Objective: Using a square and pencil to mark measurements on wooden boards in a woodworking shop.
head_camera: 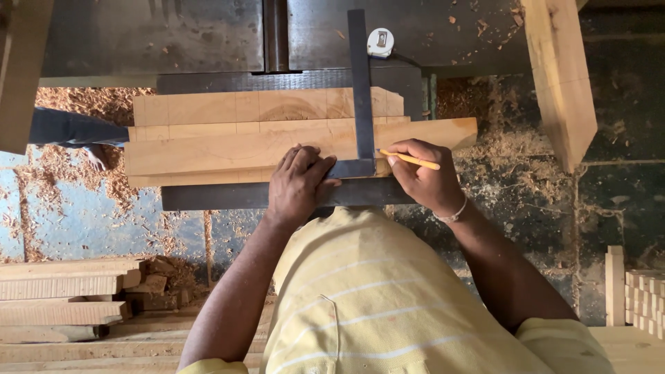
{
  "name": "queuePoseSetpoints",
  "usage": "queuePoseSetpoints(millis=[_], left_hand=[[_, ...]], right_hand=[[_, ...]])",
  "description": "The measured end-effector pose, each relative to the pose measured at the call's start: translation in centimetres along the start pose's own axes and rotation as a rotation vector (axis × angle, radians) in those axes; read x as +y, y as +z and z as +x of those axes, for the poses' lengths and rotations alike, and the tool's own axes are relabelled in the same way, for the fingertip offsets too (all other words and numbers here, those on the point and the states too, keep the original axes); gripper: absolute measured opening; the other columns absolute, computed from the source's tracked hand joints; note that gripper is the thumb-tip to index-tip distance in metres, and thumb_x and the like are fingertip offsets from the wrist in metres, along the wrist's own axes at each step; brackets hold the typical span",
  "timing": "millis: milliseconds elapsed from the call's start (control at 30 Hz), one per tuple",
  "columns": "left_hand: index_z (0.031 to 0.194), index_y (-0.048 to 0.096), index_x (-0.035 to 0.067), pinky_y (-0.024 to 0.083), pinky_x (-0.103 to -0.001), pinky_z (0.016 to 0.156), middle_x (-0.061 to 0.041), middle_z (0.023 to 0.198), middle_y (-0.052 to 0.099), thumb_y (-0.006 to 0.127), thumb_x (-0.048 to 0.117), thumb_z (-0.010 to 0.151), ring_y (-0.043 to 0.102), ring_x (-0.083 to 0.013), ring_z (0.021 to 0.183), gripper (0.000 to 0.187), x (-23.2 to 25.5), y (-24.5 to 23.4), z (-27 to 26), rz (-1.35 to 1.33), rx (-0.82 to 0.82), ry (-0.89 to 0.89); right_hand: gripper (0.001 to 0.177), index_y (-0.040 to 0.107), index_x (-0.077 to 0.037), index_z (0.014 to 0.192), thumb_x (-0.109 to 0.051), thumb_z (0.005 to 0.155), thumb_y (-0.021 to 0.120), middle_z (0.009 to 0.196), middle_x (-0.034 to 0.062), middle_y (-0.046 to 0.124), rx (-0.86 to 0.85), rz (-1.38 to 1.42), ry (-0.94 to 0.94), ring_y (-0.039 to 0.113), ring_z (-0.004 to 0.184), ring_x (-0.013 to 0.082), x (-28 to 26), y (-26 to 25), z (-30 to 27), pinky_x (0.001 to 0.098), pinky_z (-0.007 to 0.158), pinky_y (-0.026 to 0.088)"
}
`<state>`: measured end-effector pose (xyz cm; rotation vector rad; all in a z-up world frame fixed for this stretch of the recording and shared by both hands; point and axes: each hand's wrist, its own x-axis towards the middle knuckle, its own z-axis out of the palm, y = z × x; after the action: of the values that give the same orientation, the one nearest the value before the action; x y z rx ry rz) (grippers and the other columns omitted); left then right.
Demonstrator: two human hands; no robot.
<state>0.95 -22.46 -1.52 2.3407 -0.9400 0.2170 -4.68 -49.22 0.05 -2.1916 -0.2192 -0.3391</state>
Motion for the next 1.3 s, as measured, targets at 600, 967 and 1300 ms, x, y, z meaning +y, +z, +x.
queuePoseSetpoints(millis=[600,967,1300], left_hand=[[0.113,0.075,0.009,0.054,-0.045,0.094,-0.012,0.108,0.062,0.077,0.039,0.086,0.063,-0.0326,0.110,0.040,-0.3,0.6,-0.2,-0.005,0.026,0.007],[0.115,0.076,0.010,0.053,-0.044,0.097,-0.011,0.111,0.063,0.075,0.041,0.086,0.062,-0.0312,0.113,0.042,-0.1,0.4,0.0,0.009,-0.022,-0.029],[0.113,0.076,0.011,0.051,-0.044,0.098,-0.011,0.111,0.063,0.076,0.039,0.085,0.063,-0.0307,0.113,0.040,-0.3,0.5,0.0,-0.003,-0.011,-0.027]], right_hand=[[0.009,0.068,0.001,0.101,-0.004,0.094,0.071,0.090,0.0135,0.074,-0.059,-0.108,-0.162,0.073,0.082,0.0288,-1.5,0.1,0.4,0.0361,0.071,0.059],[0.011,0.069,0.003,0.105,-0.004,0.097,0.070,0.091,0.0160,0.075,0.069,-0.025,-0.014,0.074,0.076,0.0227,-0.1,0.7,3.2,0.0315,0.064,0.056],[0.009,0.069,0.001,0.101,-0.007,0.098,0.069,0.084,0.0154,0.073,-0.011,-0.132,-0.095,0.073,0.075,0.0268,1.1,1.0,3.5,0.0334,0.064,0.057]])
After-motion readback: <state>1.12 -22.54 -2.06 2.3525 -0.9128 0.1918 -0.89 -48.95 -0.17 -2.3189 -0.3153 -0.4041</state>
